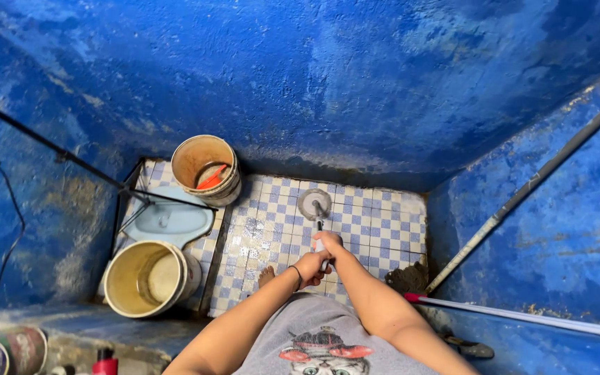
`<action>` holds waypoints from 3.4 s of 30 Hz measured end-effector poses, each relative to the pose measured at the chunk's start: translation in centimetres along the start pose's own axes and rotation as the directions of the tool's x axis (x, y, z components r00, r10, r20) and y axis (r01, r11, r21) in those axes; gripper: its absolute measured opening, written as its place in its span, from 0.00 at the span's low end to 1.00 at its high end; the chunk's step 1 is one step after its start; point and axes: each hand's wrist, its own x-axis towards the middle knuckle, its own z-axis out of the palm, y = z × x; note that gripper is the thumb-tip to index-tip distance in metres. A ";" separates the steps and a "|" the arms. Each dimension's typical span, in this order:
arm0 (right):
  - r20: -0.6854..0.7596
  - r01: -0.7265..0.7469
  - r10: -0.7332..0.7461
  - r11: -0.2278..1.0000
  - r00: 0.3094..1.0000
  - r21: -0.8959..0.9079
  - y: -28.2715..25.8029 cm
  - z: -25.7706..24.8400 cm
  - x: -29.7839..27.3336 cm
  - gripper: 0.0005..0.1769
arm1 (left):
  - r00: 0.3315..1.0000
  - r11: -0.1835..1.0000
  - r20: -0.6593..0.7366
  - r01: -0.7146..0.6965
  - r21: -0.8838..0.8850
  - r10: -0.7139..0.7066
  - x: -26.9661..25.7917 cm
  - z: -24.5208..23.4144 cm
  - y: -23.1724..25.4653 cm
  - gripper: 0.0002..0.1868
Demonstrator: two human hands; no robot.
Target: Scrubbing the tiled floor of a small blue bathroom or utility area using a handled brush.
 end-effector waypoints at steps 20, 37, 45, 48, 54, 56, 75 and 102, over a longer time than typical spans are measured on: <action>0.099 -0.184 0.190 0.981 0.977 -0.065 11.2 -8.0 -11.4 0.15 | 0.977 1.000 -0.211 0.016 0.017 -0.012 0.0 4.7 -17.4 0.15; 0.255 -0.177 0.138 0.975 0.957 0.136 29.5 2.3 -25.6 0.13 | 0.956 0.963 -0.279 0.159 0.219 -0.094 -14.3 -3.5 -34.6 0.22; 0.171 -0.100 0.107 0.994 0.979 -0.050 40.0 3.5 -28.7 0.12 | 0.961 0.982 -0.246 0.157 0.103 -0.128 -20.8 -1.3 -42.6 0.14; 0.081 -0.088 0.084 0.995 0.993 0.044 38.7 1.3 -24.1 0.11 | 0.977 0.982 -0.211 0.076 0.174 -0.038 -13.9 -1.9 -42.5 0.21; -0.019 0.057 -0.057 0.998 0.998 0.018 33.2 -2.5 -18.0 0.16 | 0.955 0.920 -0.296 0.091 0.382 0.028 -4.7 0.4 -39.0 0.24; -0.005 0.047 -0.047 0.998 0.999 0.043 33.6 -2.9 -18.3 0.18 | 0.926 0.827 -0.354 0.092 0.555 0.135 -1.5 -0.7 -42.0 0.26; -0.154 -0.021 0.014 0.999 0.988 -0.048 31.2 -9.5 -18.1 0.38 | 0.946 0.672 -0.322 0.208 0.711 0.048 -2.4 8.1 -34.8 0.30; -0.094 0.046 -0.053 0.997 0.994 -0.069 31.9 -15.3 -18.7 0.20 | 0.966 0.982 -0.225 0.157 0.109 -0.129 1.0 12.6 -38.5 0.14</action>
